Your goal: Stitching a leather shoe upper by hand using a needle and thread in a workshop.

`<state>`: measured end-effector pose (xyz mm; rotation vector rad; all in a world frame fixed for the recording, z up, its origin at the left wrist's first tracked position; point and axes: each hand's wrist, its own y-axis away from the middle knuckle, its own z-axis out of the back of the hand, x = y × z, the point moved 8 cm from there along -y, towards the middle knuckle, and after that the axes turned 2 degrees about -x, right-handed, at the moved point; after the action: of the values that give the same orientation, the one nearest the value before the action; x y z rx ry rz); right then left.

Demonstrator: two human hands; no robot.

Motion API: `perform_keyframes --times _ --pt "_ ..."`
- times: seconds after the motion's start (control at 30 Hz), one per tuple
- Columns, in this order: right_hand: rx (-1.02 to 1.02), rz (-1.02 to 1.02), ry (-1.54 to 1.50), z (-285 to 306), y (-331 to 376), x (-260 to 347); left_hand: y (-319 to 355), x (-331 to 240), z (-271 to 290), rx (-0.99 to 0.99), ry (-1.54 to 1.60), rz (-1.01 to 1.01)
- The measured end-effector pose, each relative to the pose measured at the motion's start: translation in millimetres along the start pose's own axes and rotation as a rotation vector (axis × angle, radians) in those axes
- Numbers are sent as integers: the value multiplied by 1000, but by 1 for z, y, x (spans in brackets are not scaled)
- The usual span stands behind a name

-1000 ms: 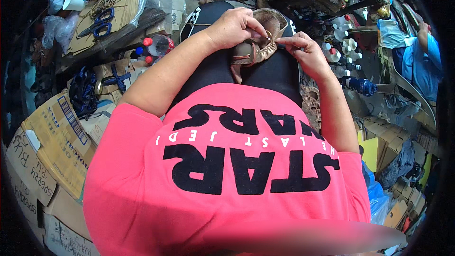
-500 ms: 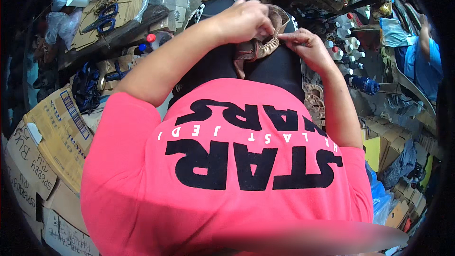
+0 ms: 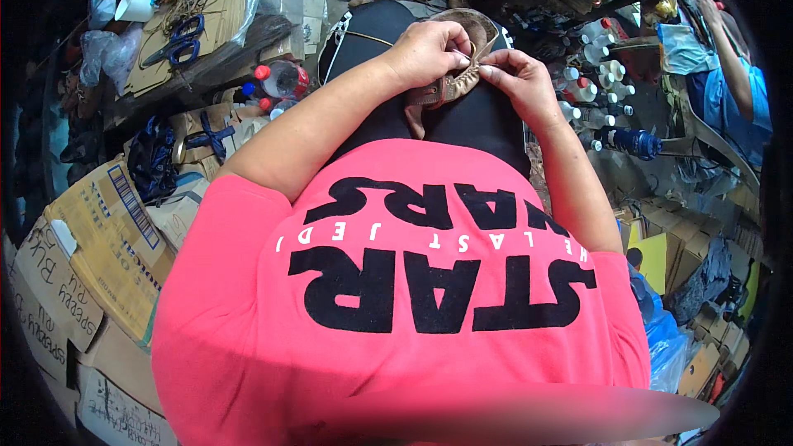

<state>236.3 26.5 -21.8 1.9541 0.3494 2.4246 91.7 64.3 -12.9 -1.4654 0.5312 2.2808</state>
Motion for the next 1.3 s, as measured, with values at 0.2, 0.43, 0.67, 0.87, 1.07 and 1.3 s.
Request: perform_keyframes --times 0.2,0.43,0.67,0.87,1.07,1.3 --pt "52 223 238 5 -6 18 7 -40 15 -216 -505 -482" --pt "5 106 77 29 11 2 11 -28 20 -25 -475 -298" --pt "25 3 45 44 39 -5 5 -42 5 138 -574 -335" --pt "-378 174 697 102 15 28 8 -56 0 201 -632 -410" --pt "31 402 1013 25 23 72 6 -44 2 202 -658 -413" --pt "172 468 1160 -17 12 71 8 -38 8 240 -615 -444"
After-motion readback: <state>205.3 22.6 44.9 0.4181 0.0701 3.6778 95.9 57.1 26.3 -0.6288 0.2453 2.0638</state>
